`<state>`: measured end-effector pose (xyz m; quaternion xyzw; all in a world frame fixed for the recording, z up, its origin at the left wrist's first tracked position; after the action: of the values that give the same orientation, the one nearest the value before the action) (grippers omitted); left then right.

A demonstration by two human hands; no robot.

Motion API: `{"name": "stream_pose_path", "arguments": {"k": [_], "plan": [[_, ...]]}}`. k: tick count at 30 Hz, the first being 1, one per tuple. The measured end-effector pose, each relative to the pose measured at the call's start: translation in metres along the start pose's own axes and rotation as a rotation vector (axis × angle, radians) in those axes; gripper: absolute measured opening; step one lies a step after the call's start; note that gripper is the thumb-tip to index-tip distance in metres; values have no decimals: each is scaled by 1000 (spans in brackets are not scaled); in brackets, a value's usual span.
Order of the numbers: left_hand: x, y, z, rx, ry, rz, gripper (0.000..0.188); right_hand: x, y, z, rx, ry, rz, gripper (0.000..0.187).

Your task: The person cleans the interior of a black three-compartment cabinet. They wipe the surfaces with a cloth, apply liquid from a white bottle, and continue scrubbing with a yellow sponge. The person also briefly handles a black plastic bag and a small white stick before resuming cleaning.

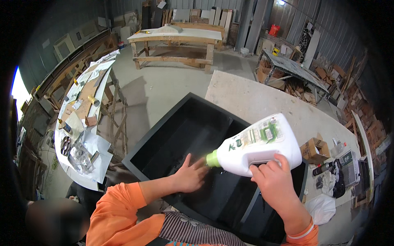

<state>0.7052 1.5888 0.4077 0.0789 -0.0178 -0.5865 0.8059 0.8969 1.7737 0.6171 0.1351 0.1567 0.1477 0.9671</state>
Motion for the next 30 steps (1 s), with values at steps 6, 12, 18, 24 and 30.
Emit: {"name": "stream_pose_path", "arguments": {"k": [6,12,18,24,30], "plan": [[-86,-11,-2,-1,2,92,53,-13,4,-14,12,20,18,35],[-68,5,-4,-154,-95,160,52,29,3,2,-16,31,-228,34],[35,22,26,-20,22,36,41,157,5,-31,-478,423,-822,33],[-38,7,15,-34,36,135,63,231,-16,-97,-1063,974,-1342,35],[-105,1,1,-134,29,257,74,237,-31,-150,-970,954,-1483,35]]}}
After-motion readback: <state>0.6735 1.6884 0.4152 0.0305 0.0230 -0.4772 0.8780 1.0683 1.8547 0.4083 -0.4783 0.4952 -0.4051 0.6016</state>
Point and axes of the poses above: each hand's wrist, its own x-axis away from the middle knuckle, its own z-axis out of the back of the hand, y = z × x, the point moved 1 cm from there along -x, towards the middle knuckle, and after that the axes turned 11 degrees about z, right-handed, at the moved point
